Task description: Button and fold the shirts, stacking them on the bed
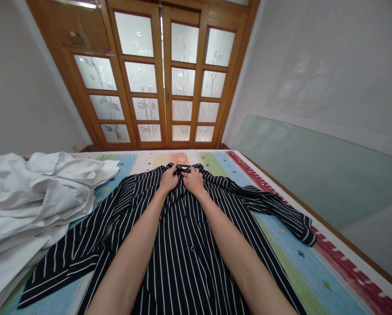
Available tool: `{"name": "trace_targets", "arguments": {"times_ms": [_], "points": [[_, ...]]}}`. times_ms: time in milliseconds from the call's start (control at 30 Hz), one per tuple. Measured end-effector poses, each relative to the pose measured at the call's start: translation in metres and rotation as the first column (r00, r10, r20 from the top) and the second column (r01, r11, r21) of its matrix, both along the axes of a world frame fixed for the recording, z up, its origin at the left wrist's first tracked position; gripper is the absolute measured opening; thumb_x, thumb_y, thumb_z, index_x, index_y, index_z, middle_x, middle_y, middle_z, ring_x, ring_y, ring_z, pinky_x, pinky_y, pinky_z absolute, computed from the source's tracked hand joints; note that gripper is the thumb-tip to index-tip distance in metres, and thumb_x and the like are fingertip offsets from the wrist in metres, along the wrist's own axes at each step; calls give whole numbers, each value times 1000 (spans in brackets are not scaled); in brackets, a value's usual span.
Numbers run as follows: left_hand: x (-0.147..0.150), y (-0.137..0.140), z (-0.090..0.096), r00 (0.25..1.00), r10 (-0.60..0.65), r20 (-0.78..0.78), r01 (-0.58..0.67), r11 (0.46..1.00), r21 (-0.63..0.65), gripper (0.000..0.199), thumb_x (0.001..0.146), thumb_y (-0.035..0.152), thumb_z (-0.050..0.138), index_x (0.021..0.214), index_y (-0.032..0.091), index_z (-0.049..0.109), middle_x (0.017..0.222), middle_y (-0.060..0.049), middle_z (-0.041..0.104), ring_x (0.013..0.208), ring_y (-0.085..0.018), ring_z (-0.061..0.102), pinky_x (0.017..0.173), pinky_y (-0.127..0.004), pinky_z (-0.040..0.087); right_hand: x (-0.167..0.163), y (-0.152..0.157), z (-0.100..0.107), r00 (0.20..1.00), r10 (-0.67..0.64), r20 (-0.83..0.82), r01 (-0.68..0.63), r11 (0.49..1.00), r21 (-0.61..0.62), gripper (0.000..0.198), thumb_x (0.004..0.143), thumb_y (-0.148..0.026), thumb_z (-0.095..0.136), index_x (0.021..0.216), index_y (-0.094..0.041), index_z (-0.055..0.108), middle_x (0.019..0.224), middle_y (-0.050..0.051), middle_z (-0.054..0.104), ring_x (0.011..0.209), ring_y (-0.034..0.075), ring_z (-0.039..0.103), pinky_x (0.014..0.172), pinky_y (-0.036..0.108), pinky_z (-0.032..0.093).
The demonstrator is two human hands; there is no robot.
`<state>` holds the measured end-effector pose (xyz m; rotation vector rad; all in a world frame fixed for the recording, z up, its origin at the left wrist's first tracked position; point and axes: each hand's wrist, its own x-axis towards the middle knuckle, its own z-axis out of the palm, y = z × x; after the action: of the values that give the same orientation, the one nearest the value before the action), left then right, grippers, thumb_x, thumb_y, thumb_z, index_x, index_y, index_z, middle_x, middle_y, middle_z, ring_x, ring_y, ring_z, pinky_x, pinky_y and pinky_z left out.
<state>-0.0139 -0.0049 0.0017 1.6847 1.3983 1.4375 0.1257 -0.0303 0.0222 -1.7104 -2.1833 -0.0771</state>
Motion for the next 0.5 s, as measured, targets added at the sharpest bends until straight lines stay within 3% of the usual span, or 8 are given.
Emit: {"name": "trace_targets", "arguments": {"times_ms": [100, 233, 367, 500], "points": [[1, -5, 4, 985, 63, -161, -61, 998, 14, 42, 66, 6, 58, 103, 21, 71, 103, -8, 75, 106, -27, 67, 104, -42, 45, -2, -2, -1, 999, -34, 14, 33, 999, 23, 37, 93, -27, 46, 123, -29, 68, 127, 13, 56, 114, 31, 45, 91, 43, 41], [3, -16, 14, 894, 208, -397, -194, 978, 76, 24, 77, 11, 51, 85, 21, 72, 92, -12, 73, 99, -30, 65, 98, -43, 48, -3, -4, 1, 999, -49, -3, 49, 996, 68, 35, 92, -25, 46, 117, -21, 70, 122, 16, 58, 111, 32, 46, 90, 44, 41], [6, -23, 18, 826, 333, -455, -266, 942, 206, 35, 77, 10, 52, 107, 18, 68, 115, -16, 67, 118, -32, 55, 105, -45, 41, 0, -3, 2, 987, -145, -75, 152, 982, 112, 35, 88, -20, 47, 116, -10, 67, 117, 20, 60, 108, 32, 49, 91, 43, 41], [3, -21, 11, 788, 289, -544, -260, 957, 132, 40, 79, 17, 55, 118, 16, 61, 135, -21, 57, 132, -39, 43, 112, -58, 25, 1, 1, -4, 978, -186, -97, 193, 979, 63, 34, 88, -21, 47, 108, -9, 71, 116, 22, 63, 113, 32, 52, 95, 43, 41]]}}
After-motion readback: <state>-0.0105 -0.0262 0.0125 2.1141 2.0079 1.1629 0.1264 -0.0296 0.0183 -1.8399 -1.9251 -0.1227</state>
